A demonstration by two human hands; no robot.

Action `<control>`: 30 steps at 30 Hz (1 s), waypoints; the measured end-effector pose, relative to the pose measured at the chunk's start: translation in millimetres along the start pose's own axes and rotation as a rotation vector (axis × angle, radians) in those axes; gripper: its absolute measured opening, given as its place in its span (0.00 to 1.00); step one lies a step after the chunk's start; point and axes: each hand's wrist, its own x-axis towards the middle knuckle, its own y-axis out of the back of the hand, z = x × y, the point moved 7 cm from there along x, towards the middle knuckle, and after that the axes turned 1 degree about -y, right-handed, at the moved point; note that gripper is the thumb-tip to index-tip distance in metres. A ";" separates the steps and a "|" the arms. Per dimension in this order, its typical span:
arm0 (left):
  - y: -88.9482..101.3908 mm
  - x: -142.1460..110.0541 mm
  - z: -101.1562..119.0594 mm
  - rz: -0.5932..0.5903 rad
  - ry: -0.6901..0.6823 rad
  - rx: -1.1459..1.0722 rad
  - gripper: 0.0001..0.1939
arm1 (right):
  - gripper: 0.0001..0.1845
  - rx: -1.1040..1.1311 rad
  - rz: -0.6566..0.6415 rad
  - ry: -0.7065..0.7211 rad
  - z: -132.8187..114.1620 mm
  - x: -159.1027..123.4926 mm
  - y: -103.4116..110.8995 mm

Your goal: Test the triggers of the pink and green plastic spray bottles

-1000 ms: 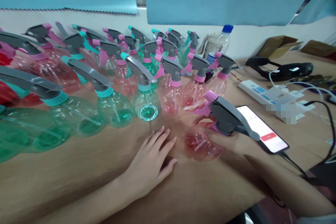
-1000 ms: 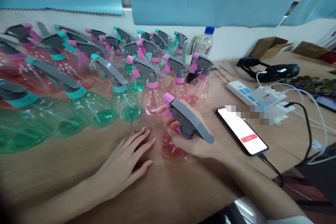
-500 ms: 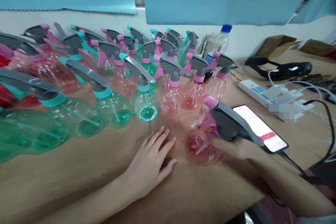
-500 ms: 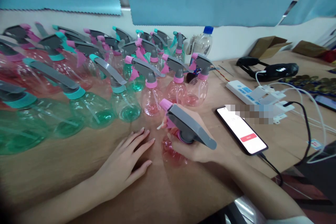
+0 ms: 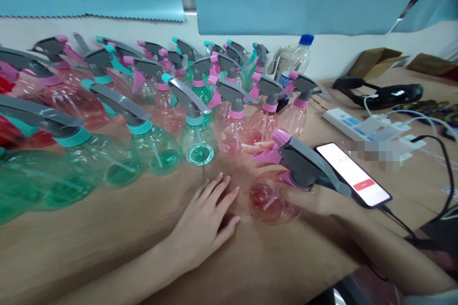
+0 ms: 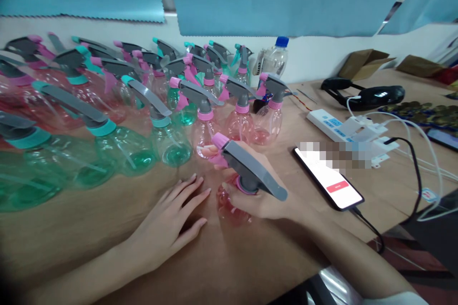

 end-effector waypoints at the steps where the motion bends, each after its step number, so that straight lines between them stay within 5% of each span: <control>1: 0.0 0.0 0.0 0.000 0.000 0.000 0.23 | 0.21 -0.002 0.000 -0.013 1.7 -0.3 0.0; 9: 0.4 0.8 -0.2 -0.002 -0.002 0.008 0.23 | 0.08 -0.079 -0.070 -0.066 12.5 -4.5 -5.4; 16: -0.4 1.0 -0.2 -0.005 0.006 0.011 0.24 | 0.08 -0.072 -0.081 -0.080 10.1 -4.8 -7.0; 26: 2.8 6.7 -0.2 0.060 0.015 0.019 0.22 | 0.31 -0.025 0.073 -0.078 6.0 -23.0 4.1; 30: 3.5 10.3 -0.7 0.087 0.026 0.006 0.22 | 0.35 -0.177 0.097 -0.091 12.9 -43.1 1.7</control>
